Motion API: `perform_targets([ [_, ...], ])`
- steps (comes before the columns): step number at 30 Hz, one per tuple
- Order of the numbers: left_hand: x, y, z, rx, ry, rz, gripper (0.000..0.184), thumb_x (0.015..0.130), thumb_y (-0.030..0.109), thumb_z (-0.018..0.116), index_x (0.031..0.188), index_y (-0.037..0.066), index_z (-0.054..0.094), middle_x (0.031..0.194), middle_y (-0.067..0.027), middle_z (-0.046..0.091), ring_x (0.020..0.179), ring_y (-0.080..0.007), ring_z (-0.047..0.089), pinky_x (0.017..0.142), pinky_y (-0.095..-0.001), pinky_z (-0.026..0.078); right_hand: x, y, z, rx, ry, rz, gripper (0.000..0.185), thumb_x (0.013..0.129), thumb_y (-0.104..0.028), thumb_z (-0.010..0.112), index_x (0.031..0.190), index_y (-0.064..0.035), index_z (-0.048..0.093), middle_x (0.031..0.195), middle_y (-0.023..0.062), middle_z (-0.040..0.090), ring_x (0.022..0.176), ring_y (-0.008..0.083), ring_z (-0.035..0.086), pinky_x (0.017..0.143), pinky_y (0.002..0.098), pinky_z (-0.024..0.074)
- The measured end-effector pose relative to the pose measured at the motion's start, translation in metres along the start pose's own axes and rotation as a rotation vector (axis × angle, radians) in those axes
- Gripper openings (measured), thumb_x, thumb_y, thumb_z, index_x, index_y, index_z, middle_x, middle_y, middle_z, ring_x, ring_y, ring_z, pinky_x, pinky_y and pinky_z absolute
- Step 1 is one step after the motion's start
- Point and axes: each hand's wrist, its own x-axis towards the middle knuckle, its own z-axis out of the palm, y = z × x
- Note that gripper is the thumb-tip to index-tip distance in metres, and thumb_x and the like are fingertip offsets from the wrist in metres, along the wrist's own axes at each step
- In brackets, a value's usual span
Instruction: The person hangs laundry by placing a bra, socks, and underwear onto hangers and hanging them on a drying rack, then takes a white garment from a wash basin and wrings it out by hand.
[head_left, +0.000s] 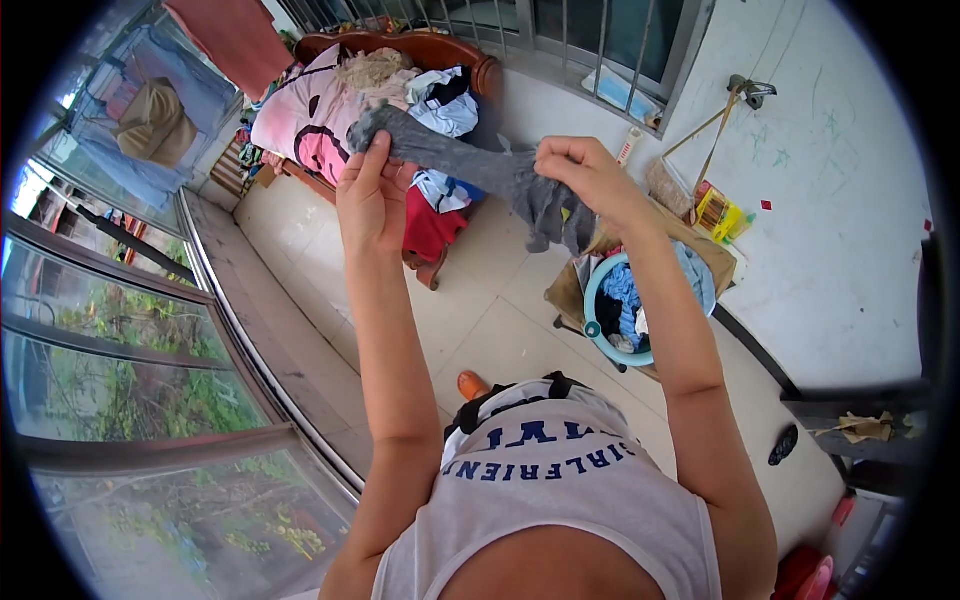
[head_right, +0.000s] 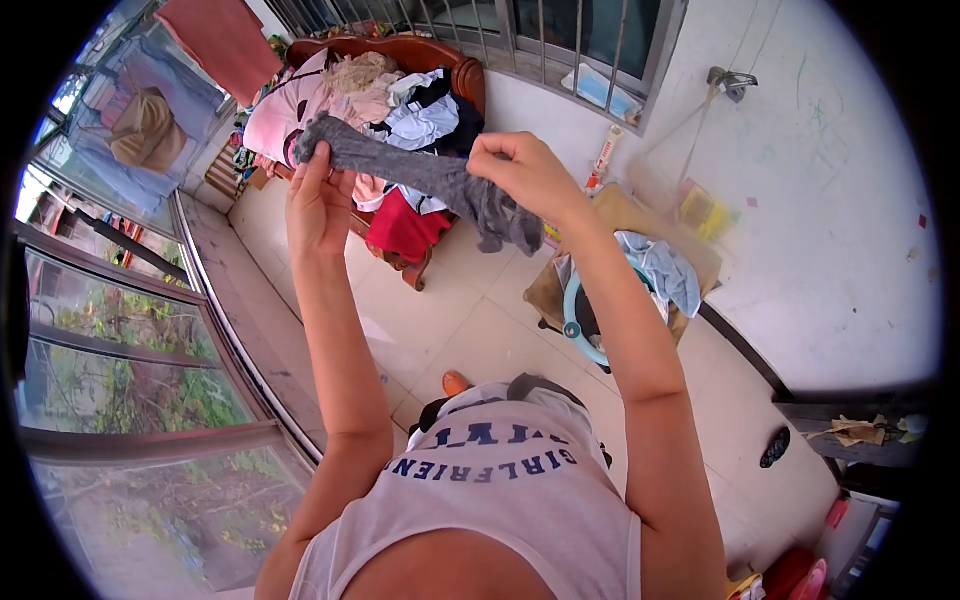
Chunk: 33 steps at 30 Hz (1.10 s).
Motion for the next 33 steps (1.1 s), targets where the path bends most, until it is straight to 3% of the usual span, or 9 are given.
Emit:
perform_targets([
  [2,-0.002,-0.001,0.003,0.066,0.039,-0.01,0.01,0.085,0.005,0.054,0.094,0.002,0.06,0.092,-0.0065,0.063,0.076,-0.0127,0.062,0.066,-0.0244,0.053,-0.002,-0.003,0.002,-0.124,-0.048,0.01,0.018,0.078,-0.021,0.058,0.071,-0.0048,0.056,0.059,-0.004,0.047,0.054,0.0047,0.04,0.049,0.0225,0.0313],
  [4,-0.006,-0.004,0.013,0.133,0.073,-0.02,0.01,0.085,0.005,0.055,0.093,0.003,0.06,0.09,-0.0059,0.064,0.074,-0.0116,0.062,0.063,-0.023,0.054,-0.004,-0.015,0.011,-0.395,0.121,-0.045,0.02,0.077,-0.025,0.061,0.072,-0.0058,0.059,0.058,0.0008,0.051,0.054,0.0095,0.046,0.052,0.0245,0.0363],
  [7,-0.019,-0.01,0.035,0.245,0.065,-0.026,0.015,0.078,0.006,0.064,0.094,0.007,0.063,0.081,0.0003,0.063,0.067,-0.0058,0.058,0.055,-0.0182,0.048,0.001,-0.031,0.02,-0.254,0.205,-0.214,0.019,0.074,-0.023,0.067,0.077,-0.0045,0.063,0.066,0.0042,0.055,0.059,0.014,0.051,0.056,0.0267,0.0402],
  [8,-0.021,-0.014,0.037,0.247,0.064,-0.029,0.015,0.078,0.006,0.064,0.094,0.007,0.063,0.081,0.0003,0.063,0.067,-0.0058,0.058,0.055,-0.0182,0.048,0.004,-0.033,0.024,-0.204,0.25,-0.358,0.019,0.073,-0.021,0.068,0.078,-0.0039,0.063,0.069,0.0043,0.055,0.06,0.0139,0.051,0.057,0.0269,0.0405],
  [16,-0.026,-0.016,0.044,0.288,-0.164,-0.041,0.023,0.073,-0.001,0.067,0.094,0.004,0.06,0.084,-0.0006,0.062,0.075,-0.0069,0.057,0.069,-0.0193,0.045,0.013,-0.041,0.035,-0.227,0.31,-0.411,0.017,0.074,-0.016,0.066,0.08,-0.0007,0.061,0.074,0.007,0.058,0.064,0.0176,0.054,0.057,0.0267,0.0409],
  [22,-0.022,-0.007,0.02,0.645,-0.273,-0.231,0.015,0.075,0.005,0.068,0.085,0.005,0.058,0.078,0.0024,0.059,0.072,-0.0055,0.055,0.066,-0.0182,0.043,0.018,-0.04,0.025,-0.225,0.353,-0.406,0.018,0.077,-0.021,0.064,0.078,-0.0025,0.061,0.071,0.0042,0.06,0.059,0.0109,0.052,0.054,0.0253,0.0402],
  [26,-0.027,-0.011,0.025,0.447,-0.283,-0.162,0.012,0.078,0.01,0.066,0.083,0.007,0.055,0.073,0.0039,0.056,0.068,-0.0036,0.053,0.062,-0.0175,0.041,0.02,-0.045,0.013,-0.187,0.354,-0.374,0.019,0.077,-0.023,0.064,0.078,-0.0036,0.062,0.065,0.0002,0.059,0.053,0.0062,0.047,0.051,0.023,0.038],
  [28,-0.033,-0.005,0.043,0.248,-0.222,-0.319,0.013,0.081,0.014,0.063,0.088,0.008,0.055,0.073,0.0043,0.056,0.066,-0.0022,0.053,0.061,-0.0163,0.04,0.023,-0.042,0.01,-0.188,0.365,-0.371,0.021,0.077,-0.024,0.065,0.078,-0.0033,0.062,0.065,0.0001,0.059,0.055,0.0058,0.047,0.052,0.022,0.0375],
  [33,-0.034,-0.014,0.043,0.362,-0.291,-0.408,0.019,0.08,0.015,0.064,0.095,0.007,0.055,0.079,0.0025,0.06,0.069,-0.0037,0.055,0.065,-0.017,0.043,0.028,-0.039,0.004,-0.094,0.405,-0.385,0.021,0.077,-0.024,0.065,0.079,-0.0028,0.063,0.064,-0.0011,0.058,0.058,0.005,0.048,0.054,0.0208,0.0373],
])
